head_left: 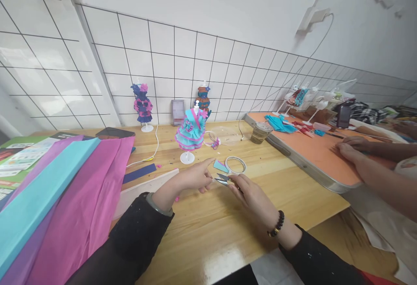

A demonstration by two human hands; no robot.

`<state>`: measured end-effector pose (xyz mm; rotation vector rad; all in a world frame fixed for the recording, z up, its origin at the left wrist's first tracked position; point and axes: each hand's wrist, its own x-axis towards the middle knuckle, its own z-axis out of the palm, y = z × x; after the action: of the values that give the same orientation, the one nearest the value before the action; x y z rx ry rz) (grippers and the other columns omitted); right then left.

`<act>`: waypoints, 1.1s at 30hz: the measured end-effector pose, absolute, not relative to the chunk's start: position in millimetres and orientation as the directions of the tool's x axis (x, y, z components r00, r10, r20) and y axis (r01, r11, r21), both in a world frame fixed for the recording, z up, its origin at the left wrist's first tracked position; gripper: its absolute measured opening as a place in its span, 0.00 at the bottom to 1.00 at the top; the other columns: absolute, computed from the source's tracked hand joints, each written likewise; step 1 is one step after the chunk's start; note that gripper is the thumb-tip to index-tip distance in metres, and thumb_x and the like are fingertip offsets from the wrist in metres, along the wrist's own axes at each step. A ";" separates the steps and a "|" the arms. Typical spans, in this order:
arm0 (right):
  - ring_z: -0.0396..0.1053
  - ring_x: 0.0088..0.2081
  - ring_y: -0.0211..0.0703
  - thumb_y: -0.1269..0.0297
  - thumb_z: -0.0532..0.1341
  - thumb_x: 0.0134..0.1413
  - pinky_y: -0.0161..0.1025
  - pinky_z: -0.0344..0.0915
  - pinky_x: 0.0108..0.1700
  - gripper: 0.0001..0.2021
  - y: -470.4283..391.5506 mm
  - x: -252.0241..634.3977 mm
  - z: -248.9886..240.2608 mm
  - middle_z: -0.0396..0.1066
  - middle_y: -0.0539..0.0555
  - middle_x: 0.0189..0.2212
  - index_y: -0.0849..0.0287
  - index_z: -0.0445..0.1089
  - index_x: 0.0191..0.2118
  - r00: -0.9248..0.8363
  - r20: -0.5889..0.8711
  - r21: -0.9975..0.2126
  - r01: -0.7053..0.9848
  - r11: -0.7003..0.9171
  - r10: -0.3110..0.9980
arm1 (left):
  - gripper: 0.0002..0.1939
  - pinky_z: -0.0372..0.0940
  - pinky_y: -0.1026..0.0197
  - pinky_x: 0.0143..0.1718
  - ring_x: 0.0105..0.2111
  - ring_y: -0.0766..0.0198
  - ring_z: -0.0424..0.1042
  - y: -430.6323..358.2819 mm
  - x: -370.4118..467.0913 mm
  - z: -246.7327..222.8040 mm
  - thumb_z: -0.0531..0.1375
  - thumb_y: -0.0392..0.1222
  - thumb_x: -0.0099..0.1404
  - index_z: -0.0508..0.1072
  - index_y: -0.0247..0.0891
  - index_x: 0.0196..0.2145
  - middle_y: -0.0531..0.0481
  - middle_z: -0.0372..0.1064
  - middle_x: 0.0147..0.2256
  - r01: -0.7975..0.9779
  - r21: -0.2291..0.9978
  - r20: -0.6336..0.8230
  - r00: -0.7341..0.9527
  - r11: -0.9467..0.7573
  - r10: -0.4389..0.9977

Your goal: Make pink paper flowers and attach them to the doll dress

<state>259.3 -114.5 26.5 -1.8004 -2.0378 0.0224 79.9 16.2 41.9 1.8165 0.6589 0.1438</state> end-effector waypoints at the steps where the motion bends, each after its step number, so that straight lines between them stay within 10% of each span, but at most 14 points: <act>1: 0.70 0.35 0.43 0.62 0.47 0.62 0.39 0.66 0.36 0.13 -115.5 259.2 24.8 0.68 0.59 0.39 0.60 0.61 0.47 -0.102 0.294 -0.256 0.950 0.181 0.950 | 0.40 0.64 0.68 0.24 0.28 0.66 0.70 17.0 78.7 42.8 0.55 0.34 0.54 0.44 0.46 0.62 0.48 0.70 0.36 0.370 0.908 -0.219 0.820 -0.198 0.528; 16: 0.66 0.33 0.43 0.68 0.50 0.61 0.41 0.62 0.35 0.11 -137.9 254.2 10.6 0.68 0.57 0.32 0.60 0.65 0.45 -0.379 0.366 0.078 0.923 0.378 0.850 | 0.46 0.60 0.67 0.23 0.22 0.67 0.67 -2.0 99.0 36.5 0.57 0.31 0.46 0.42 0.32 0.61 0.54 0.69 0.22 0.388 0.920 -0.358 0.773 0.057 0.524; 26: 0.67 0.32 0.39 0.60 0.50 0.61 0.34 0.62 0.34 0.14 -148.9 239.6 7.6 0.68 0.55 0.33 0.58 0.63 0.48 -0.361 0.199 -0.331 0.850 0.409 0.911 | 0.25 0.59 0.66 0.27 0.26 0.67 0.67 13.4 92.0 41.6 0.53 0.30 0.49 0.67 0.34 0.48 0.51 0.69 0.28 0.365 0.886 -0.076 0.725 -0.288 0.685; 33: 0.67 0.36 0.41 0.58 0.51 0.59 0.36 0.62 0.37 0.14 -128.0 216.4 6.3 0.68 0.55 0.35 0.58 0.64 0.47 -0.443 0.160 -0.328 0.819 0.471 0.882 | 0.16 0.63 0.61 0.39 0.38 0.61 0.70 22.5 76.3 70.8 0.52 0.29 0.50 0.70 0.34 0.37 0.46 0.71 0.37 0.296 0.920 0.012 0.634 -0.257 0.773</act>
<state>216.4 -128.0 6.3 -1.4449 -2.4158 0.2905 76.3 22.5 70.8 1.8306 0.8567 0.5820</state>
